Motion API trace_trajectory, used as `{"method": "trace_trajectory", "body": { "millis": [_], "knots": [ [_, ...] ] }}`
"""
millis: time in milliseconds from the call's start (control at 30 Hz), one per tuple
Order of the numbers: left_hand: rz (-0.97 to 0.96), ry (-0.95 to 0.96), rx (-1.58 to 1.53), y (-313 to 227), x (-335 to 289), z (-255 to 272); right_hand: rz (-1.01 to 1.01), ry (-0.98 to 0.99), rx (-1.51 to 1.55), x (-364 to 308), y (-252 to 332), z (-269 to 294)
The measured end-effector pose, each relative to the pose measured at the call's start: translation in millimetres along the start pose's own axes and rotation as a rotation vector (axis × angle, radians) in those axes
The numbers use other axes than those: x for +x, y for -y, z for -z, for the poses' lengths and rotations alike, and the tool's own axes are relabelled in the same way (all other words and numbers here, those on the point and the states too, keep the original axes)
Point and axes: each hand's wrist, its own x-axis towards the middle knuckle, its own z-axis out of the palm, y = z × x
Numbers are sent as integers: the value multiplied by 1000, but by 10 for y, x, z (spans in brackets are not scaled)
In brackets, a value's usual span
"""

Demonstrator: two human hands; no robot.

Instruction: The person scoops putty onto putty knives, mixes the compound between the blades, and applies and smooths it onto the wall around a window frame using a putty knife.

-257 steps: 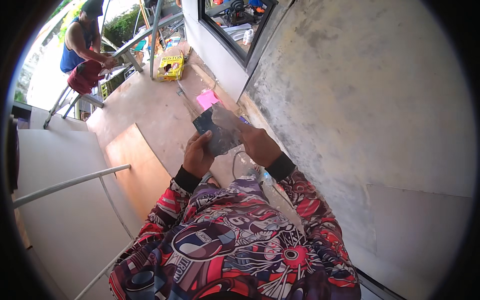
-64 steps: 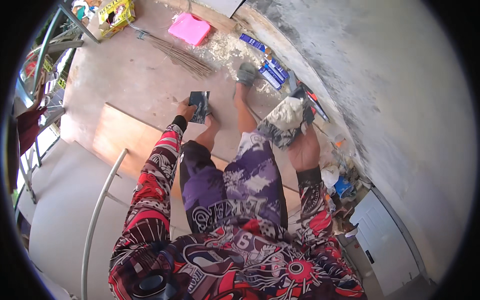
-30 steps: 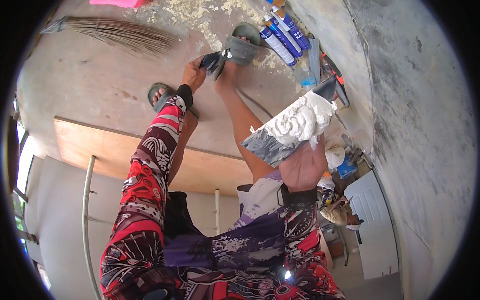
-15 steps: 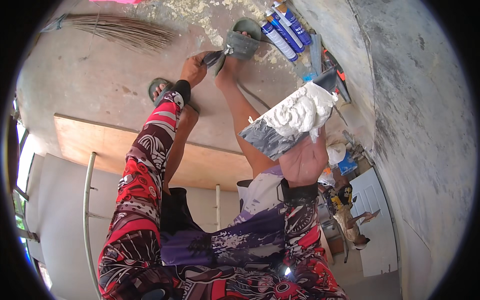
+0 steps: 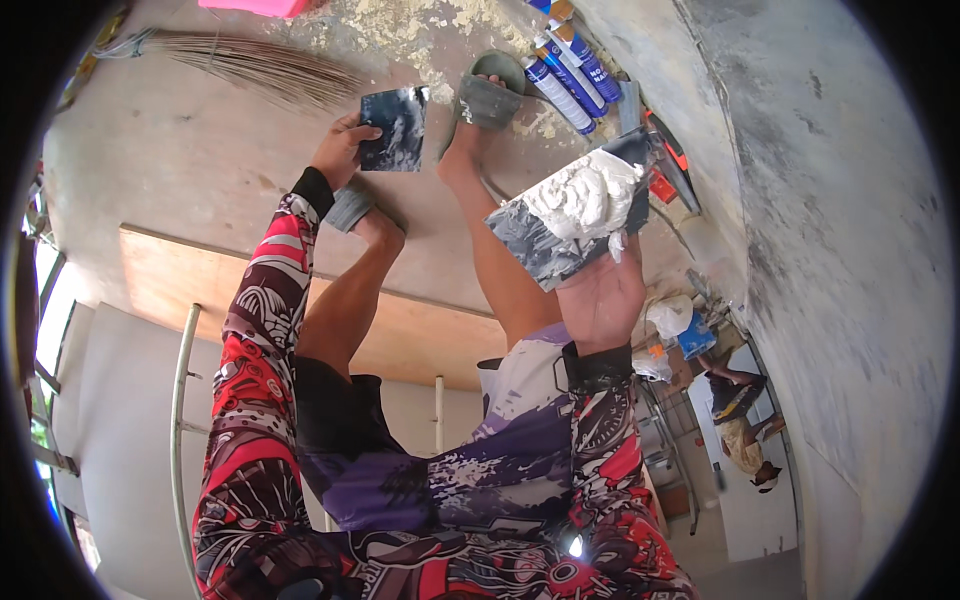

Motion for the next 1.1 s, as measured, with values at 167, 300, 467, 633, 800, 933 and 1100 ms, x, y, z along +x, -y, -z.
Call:
{"method": "trace_trajectory", "body": {
  "millis": [167, 300, 467, 633, 800, 933, 1100],
  "knots": [
    [18, 26, -233, -611, -682, -246, 22, -53, 18, -273, 144, -496],
    [-39, 69, -313, -1278, -1287, -697, 51, -24, 54, -606, 474, -1089],
    [-133, 165, -419, -2225, -2268, -1528, 74, 30, 92, -1260, 1164, -2193],
    [-597, -166, 212, -3703, -3270, -3398, 94, 189, -15, -1683, 2534, -3105],
    [-1163, -274, 437, -4784, -3948, -4650, 21, 271, -33, -1650, 2857, -3439],
    [-1666, -429, 386, -5037, -4156, -5660, -93, 322, -77, -1611, 3314, -2923],
    [-1974, -674, 512, -4904, -4341, -6178, -93, 455, -103, -1326, 3064, -2105]
  ]
}}
